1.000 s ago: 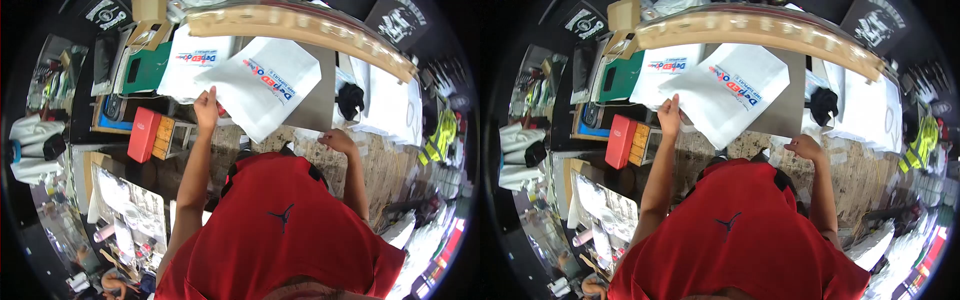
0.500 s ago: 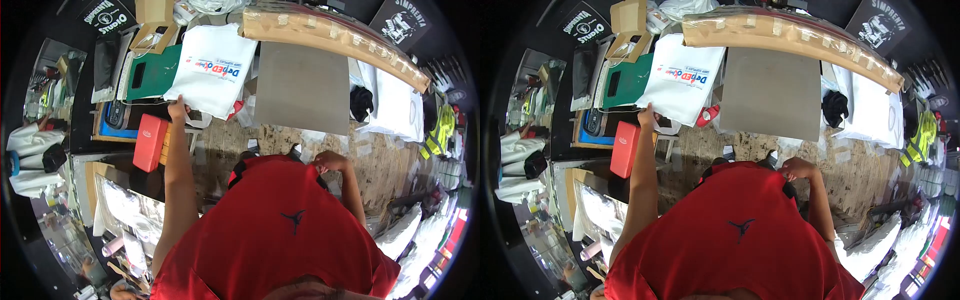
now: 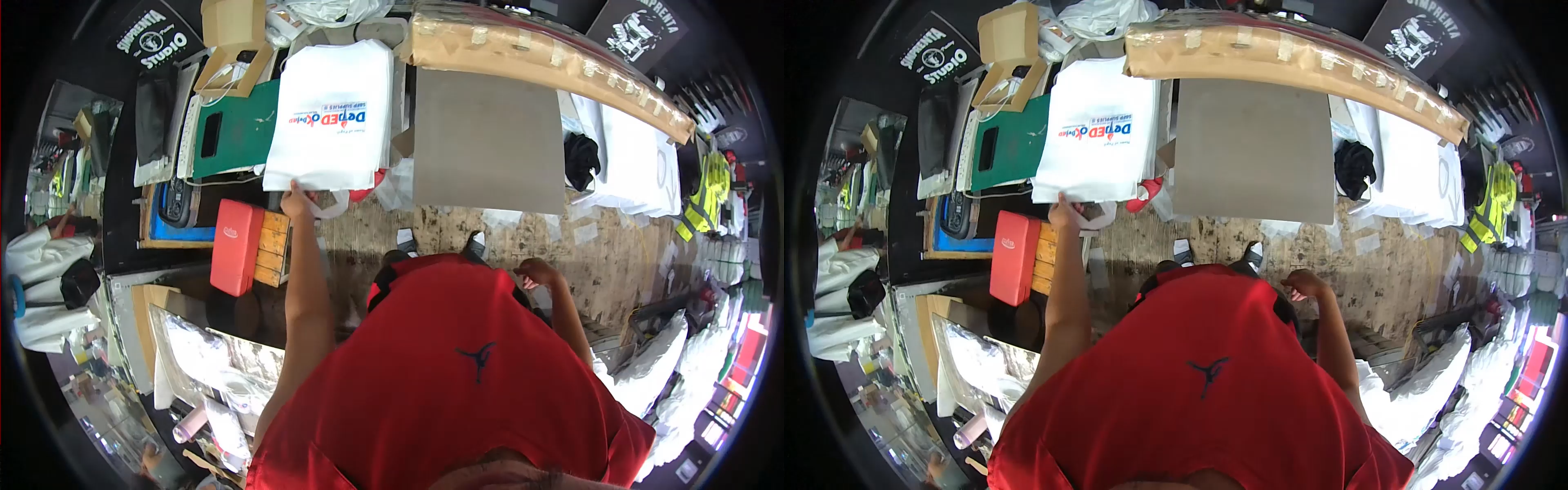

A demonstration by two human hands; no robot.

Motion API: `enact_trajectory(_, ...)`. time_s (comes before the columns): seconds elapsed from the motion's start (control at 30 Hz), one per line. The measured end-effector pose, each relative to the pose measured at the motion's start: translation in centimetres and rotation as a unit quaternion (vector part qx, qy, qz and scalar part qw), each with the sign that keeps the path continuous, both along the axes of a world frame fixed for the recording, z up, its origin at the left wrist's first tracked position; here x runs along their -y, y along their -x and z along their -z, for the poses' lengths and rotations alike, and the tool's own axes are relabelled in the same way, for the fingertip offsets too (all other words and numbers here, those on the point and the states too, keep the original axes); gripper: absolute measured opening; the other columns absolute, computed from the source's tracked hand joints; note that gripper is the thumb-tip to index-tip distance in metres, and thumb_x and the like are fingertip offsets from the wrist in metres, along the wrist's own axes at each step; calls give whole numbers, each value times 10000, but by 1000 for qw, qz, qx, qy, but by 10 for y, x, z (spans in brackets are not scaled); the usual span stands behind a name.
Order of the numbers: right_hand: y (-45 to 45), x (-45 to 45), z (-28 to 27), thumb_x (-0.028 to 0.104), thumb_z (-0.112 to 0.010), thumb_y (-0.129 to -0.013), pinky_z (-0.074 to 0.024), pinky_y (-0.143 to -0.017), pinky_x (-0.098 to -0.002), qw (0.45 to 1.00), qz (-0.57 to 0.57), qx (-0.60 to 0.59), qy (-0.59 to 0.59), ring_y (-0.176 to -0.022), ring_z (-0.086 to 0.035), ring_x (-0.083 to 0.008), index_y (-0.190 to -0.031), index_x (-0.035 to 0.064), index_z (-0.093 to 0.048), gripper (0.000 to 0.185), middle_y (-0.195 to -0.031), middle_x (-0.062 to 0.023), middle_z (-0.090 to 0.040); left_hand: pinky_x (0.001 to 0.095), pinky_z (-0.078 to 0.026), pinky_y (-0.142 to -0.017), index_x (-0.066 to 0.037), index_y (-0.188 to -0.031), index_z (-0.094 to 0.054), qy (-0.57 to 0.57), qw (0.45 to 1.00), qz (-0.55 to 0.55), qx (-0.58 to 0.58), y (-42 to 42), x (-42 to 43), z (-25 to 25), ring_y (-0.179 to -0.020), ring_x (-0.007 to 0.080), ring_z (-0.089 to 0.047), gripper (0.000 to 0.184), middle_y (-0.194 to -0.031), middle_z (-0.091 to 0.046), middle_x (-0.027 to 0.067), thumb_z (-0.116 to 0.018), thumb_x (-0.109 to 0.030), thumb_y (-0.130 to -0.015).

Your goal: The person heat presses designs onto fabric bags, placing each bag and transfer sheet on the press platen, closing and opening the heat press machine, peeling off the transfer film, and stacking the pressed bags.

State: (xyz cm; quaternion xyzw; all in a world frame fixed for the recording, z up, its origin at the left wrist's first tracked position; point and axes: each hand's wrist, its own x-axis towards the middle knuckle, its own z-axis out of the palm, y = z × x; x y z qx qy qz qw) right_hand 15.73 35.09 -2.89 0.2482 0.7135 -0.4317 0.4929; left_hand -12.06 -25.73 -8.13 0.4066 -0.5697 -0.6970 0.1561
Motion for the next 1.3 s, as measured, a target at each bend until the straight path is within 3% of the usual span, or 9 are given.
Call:
enact_trajectory(0.17, 13, -4, 20, 371, -676, -937, -596, -590, -331, 1000, 20, -15, 2, -654, -703, -211, -924, 17, -641, 356, -754, -114, -659, 359, -499, -404, 69, -875, -597, 27, 979, 175, 103, 42, 10, -21, -446, 215, -575, 554, -673, -610, 155, -584, -471, -997)
enact_trajectory(0.33, 2, -34, 39, 368, -673, -937, -594, -593, -352, 993, 116, 1, -19, -643, -693, -212, -968, 28, -638, 343, -755, -100, -645, 490, -445, -1030, 154, -998, -647, 438, 833, 136, 310, 51, 35, -30, -1172, 462, -592, 947, -1086, -655, 360, -578, -774, -824)
enact_trajectory(0.47, -33, -64, 72, 343, -681, -930, -587, -590, -364, 978, 204, 22, -48, -645, -689, -225, -1023, 67, -637, 295, -781, -91, -633, 503, -468, -993, 156, -1072, -643, 491, 825, 141, 244, 15, 36, -21, -1205, 455, -575, 891, -1212, -600, 376, -529, -710, -897)
enact_trajectory(0.57, -66, -81, 96, 312, -668, -938, -585, -589, -366, 961, 267, 22, -71, -648, -684, -224, -1130, 92, -637, 294, -788, -88, -627, 281, -392, -475, -101, -750, -643, 106, 915, 308, 235, -5, -4, -7, -497, 133, -502, 606, -619, -572, 14, -572, -679, -915)
enact_trajectory(0.63, -90, -96, 107, 323, -640, -954, -585, -612, -375, 964, 259, 58, -25, -644, -680, -215, -1120, 123, -666, 261, -793, -75, -643, 419, -489, -645, -13, -996, -702, 181, 909, 268, 264, 21, 2, 68, -750, 232, -637, 730, -1001, -699, 143, -490, -708, -933)
enact_trajectory(0.9, -76, -128, 102, 265, -659, -931, -582, -594, -384, 960, 258, 41, -104, -646, -683, -217, -1078, 113, -677, 212, -819, -77, -677, 434, -495, -753, -82, -1382, -491, -116, 936, 250, 218, 68, -45, -3, -990, 295, -585, 794, -1129, -639, 158, -447, -728, -922)
enact_trajectory(1.0, -81, -192, 198, 277, -629, -864, -540, -534, -330, 951, -195, -183, -154, -626, -694, -184, -917, 97, -729, 212, -781, -69, -727, 518, -434, -1025, -87, -1493, -409, -165, 952, 224, 129, 37, -70, -30, -1271, 394, -515, 756, -1473, -498, 147, -378, -644, -983)
enact_trajectory(1.1, -55, -193, 106, 273, -639, -873, -524, -568, -341, 903, 27, -337, -265, -596, -663, -175, -789, 71, -719, 233, -670, -71, -701, 397, -405, -507, -101, -1239, -590, 25, 967, 198, 156, -9, -74, -2, -673, 197, -489, 650, -868, -549, 99, -531, -666, -922)
enact_trajectory(1.3, 46, -245, 35, 270, -671, -857, -539, -693, -383, 704, 382, -443, -403, -704, -700, -263, -855, 32, -701, 240, -779, -117, -733, 319, -435, -505, -63, -1044, -613, 50, 856, 385, 341, -172, -134, 90, -579, 146, -510, 358, -715, -557, 11, -599, -417, -987)
